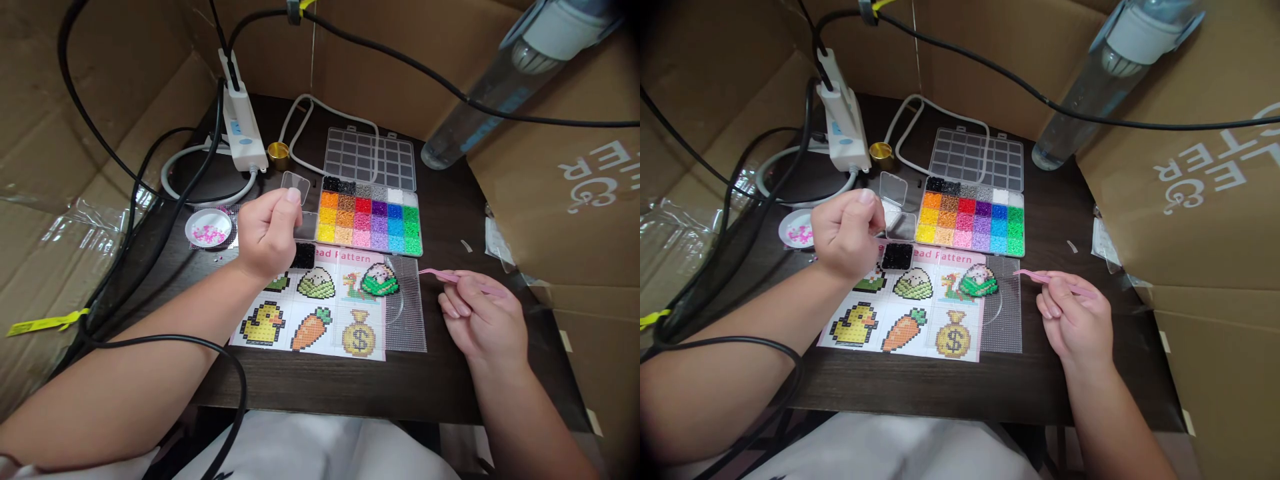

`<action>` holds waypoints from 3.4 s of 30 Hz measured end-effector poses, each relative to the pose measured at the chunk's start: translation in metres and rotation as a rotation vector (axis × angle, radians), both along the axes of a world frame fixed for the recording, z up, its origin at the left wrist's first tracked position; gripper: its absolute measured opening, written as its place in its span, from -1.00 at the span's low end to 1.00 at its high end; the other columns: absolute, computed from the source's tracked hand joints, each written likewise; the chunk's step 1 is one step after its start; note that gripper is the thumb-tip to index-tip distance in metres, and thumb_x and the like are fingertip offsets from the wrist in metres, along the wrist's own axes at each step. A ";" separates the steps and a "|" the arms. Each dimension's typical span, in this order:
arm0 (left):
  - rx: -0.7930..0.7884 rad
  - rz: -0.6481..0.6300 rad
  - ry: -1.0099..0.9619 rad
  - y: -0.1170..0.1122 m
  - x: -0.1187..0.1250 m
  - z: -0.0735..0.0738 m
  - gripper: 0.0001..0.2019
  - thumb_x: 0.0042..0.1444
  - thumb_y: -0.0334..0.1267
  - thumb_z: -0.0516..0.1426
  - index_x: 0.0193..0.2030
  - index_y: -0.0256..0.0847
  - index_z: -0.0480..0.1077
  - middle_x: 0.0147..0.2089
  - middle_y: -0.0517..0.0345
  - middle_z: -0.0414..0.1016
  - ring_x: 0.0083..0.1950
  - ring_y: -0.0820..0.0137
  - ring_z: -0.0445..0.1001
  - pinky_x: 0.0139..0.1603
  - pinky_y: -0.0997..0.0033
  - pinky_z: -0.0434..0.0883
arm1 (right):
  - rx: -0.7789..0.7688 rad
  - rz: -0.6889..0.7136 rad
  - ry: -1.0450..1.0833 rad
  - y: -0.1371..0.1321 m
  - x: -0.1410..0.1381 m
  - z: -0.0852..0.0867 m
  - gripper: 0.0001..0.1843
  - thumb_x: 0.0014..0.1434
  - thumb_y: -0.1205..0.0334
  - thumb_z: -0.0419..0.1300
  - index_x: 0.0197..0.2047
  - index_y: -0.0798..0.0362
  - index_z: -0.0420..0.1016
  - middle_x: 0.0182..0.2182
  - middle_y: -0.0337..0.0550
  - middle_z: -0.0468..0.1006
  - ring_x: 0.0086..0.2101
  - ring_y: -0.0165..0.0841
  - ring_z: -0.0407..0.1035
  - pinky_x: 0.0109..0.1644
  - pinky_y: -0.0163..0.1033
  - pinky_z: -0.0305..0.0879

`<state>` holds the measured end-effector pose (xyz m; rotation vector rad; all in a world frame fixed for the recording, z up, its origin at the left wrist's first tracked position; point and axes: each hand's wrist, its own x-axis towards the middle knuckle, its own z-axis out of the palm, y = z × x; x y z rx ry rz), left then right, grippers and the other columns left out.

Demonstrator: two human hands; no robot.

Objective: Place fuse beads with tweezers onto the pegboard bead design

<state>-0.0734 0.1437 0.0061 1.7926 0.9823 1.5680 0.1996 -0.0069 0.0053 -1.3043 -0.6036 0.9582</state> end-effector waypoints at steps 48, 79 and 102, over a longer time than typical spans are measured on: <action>-0.053 -0.054 -0.092 0.000 0.003 0.000 -0.47 0.33 -0.01 0.07 -0.62 -0.17 0.02 -0.63 0.20 -0.01 -0.59 0.47 0.02 -0.55 0.22 -0.03 | 0.003 0.110 -0.431 -0.008 -0.001 -0.018 -0.90 0.15 0.18 0.41 -0.25 -0.02 0.75 -0.32 -0.07 0.72 -0.62 -0.48 0.27 -0.61 -0.31 0.19; 0.015 -0.027 -0.027 0.000 0.001 -0.002 -0.43 0.35 0.06 0.06 -0.62 -0.19 0.06 -0.64 0.22 0.06 -0.58 0.50 0.08 -0.55 0.27 0.01 | -0.032 0.138 -0.489 -0.009 -0.004 -0.010 -0.92 0.19 0.20 0.39 -0.26 -0.08 0.76 -0.34 -0.12 0.72 -0.60 -0.52 0.29 -0.59 -0.37 0.21; 0.091 0.032 0.114 0.000 0.000 0.002 -0.45 0.33 -0.08 0.10 -0.63 -0.20 -0.02 -0.68 0.28 -0.03 -0.62 0.54 -0.02 -0.60 0.30 -0.05 | -0.071 0.140 -0.479 -0.008 -0.003 -0.013 -0.90 0.17 0.15 0.41 -0.25 -0.06 0.76 -0.29 -0.06 0.74 -0.59 -0.49 0.31 -0.60 -0.34 0.18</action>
